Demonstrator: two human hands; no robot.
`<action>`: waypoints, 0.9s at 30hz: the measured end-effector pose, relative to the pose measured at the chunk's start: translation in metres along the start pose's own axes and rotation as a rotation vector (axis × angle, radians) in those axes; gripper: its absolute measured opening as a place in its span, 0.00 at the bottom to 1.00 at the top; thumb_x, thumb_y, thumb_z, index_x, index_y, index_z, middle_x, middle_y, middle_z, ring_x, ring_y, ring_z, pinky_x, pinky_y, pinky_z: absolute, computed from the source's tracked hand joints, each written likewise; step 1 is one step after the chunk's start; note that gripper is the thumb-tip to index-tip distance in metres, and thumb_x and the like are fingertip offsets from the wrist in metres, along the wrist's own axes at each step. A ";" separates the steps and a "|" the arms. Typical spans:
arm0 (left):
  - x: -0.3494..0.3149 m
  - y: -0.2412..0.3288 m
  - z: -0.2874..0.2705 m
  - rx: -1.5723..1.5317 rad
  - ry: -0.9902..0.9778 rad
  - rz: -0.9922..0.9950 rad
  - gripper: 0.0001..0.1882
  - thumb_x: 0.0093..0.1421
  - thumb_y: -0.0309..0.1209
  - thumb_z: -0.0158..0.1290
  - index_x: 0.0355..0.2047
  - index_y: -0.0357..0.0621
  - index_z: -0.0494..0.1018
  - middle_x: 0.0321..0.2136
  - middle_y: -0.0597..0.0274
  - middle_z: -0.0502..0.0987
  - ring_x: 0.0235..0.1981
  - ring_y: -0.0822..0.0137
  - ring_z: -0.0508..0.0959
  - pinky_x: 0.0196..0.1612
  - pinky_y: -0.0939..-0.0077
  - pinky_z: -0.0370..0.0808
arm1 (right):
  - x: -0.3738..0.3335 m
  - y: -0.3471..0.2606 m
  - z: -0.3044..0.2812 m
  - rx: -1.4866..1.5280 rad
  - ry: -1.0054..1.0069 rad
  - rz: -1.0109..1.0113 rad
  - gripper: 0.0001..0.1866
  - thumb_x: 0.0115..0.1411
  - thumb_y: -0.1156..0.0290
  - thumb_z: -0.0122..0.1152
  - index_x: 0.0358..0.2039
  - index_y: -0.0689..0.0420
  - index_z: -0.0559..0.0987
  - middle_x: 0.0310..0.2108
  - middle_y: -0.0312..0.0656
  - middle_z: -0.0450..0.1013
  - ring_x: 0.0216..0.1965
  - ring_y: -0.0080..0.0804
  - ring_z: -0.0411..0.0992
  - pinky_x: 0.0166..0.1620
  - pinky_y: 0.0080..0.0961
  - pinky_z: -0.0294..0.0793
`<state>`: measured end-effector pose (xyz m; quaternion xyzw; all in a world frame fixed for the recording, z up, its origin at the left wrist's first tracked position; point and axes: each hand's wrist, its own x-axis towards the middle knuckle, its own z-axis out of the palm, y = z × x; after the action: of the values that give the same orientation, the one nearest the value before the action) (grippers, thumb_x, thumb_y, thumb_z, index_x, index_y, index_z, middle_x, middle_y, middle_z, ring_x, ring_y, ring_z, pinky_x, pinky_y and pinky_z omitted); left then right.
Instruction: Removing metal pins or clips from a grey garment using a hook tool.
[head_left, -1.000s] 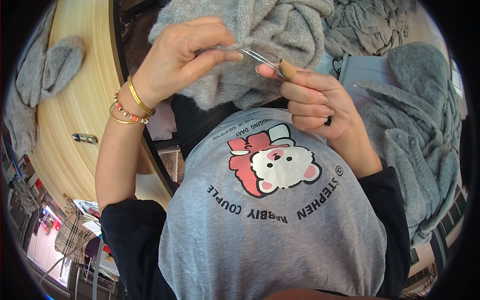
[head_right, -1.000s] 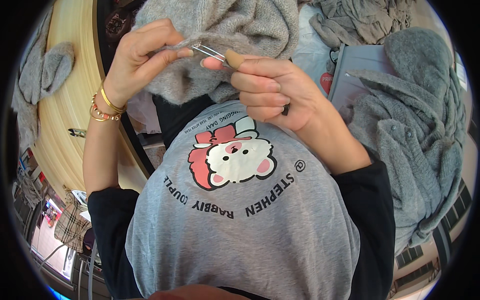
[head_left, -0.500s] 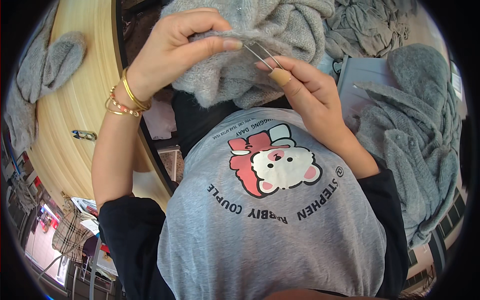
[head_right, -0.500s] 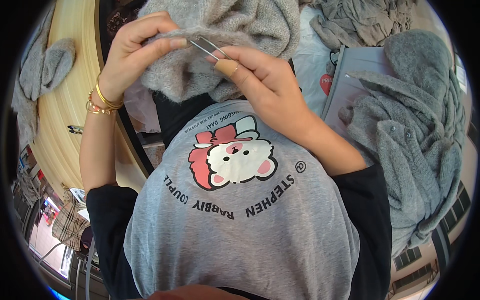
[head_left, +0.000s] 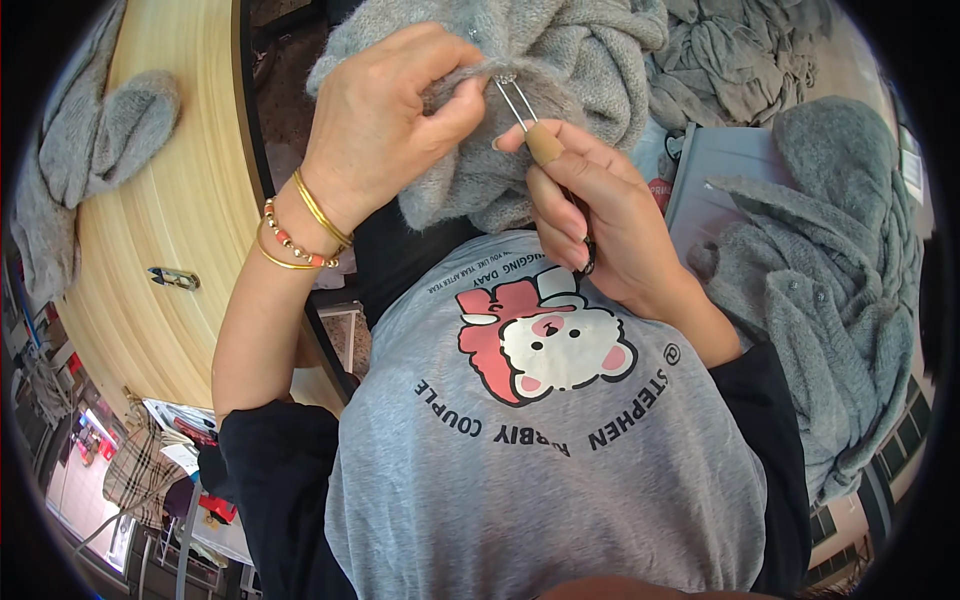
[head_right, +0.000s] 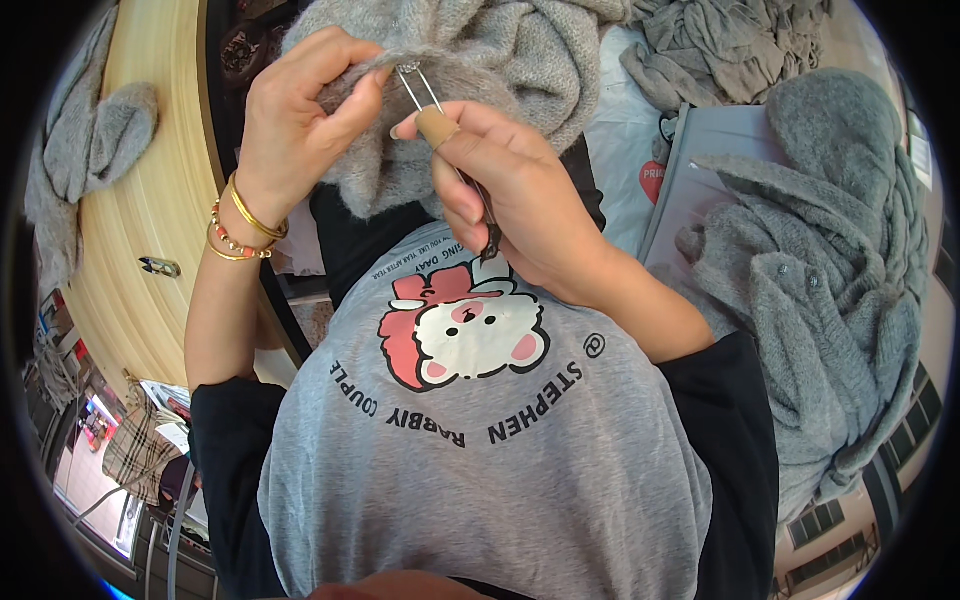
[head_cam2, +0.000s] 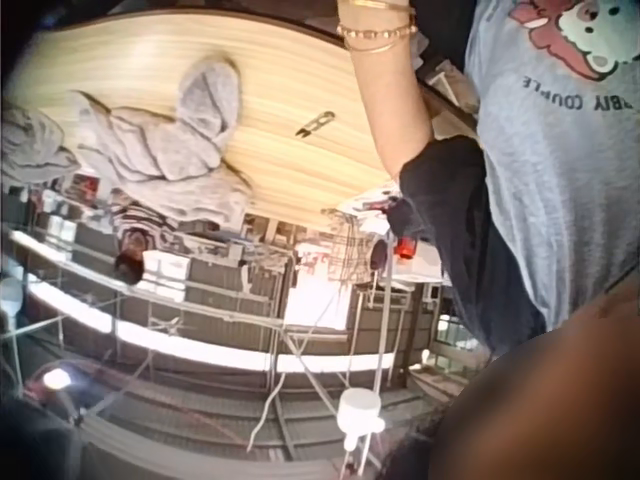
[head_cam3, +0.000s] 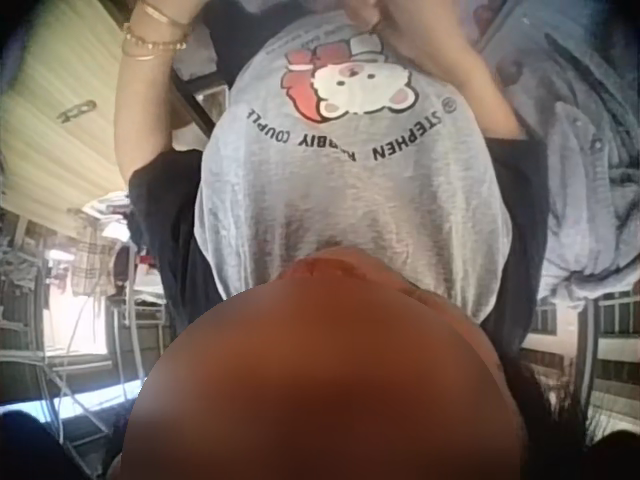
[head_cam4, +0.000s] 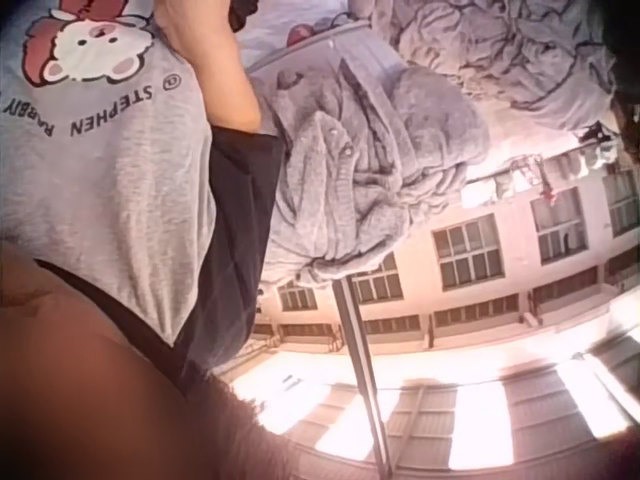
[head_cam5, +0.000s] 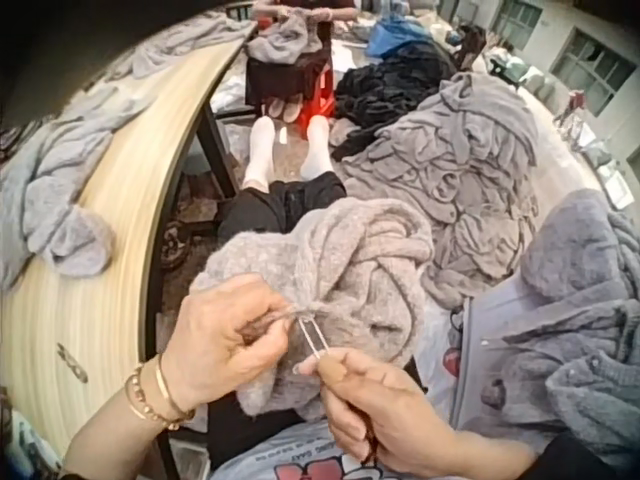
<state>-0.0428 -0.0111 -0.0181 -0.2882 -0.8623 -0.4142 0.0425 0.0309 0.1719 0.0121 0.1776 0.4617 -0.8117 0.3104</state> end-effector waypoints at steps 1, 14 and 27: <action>0.000 0.000 0.001 0.000 0.001 0.000 0.07 0.53 0.29 0.54 0.31 0.41 0.75 0.24 0.58 0.73 0.26 0.58 0.75 0.28 0.69 0.71 | 0.000 0.000 0.000 -0.001 -0.001 0.000 0.14 0.68 0.67 0.39 0.46 0.62 0.70 0.11 0.27 0.55 0.08 0.12 0.50 0.12 0.11 0.51; -0.007 -0.026 0.000 -0.621 -0.244 -0.409 0.11 0.59 0.35 0.55 0.34 0.39 0.76 0.21 0.73 0.70 0.22 0.82 0.65 0.24 0.85 0.62 | 0.002 -0.006 -0.009 0.163 -0.073 0.130 0.15 0.68 0.70 0.36 0.47 0.64 0.69 0.11 0.26 0.54 0.07 0.12 0.51 0.11 0.12 0.52; 0.000 0.002 -0.007 0.320 -0.076 0.187 0.07 0.52 0.33 0.57 0.28 0.44 0.76 0.23 0.65 0.74 0.25 0.63 0.75 0.28 0.74 0.67 | 0.000 -0.003 -0.003 -0.067 -0.024 0.068 0.15 0.67 0.69 0.40 0.47 0.64 0.71 0.11 0.27 0.56 0.08 0.13 0.53 0.13 0.11 0.56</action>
<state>-0.0425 -0.0157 -0.0120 -0.3720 -0.8877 -0.2550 0.0933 0.0289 0.1753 0.0120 0.1727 0.4786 -0.7869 0.3492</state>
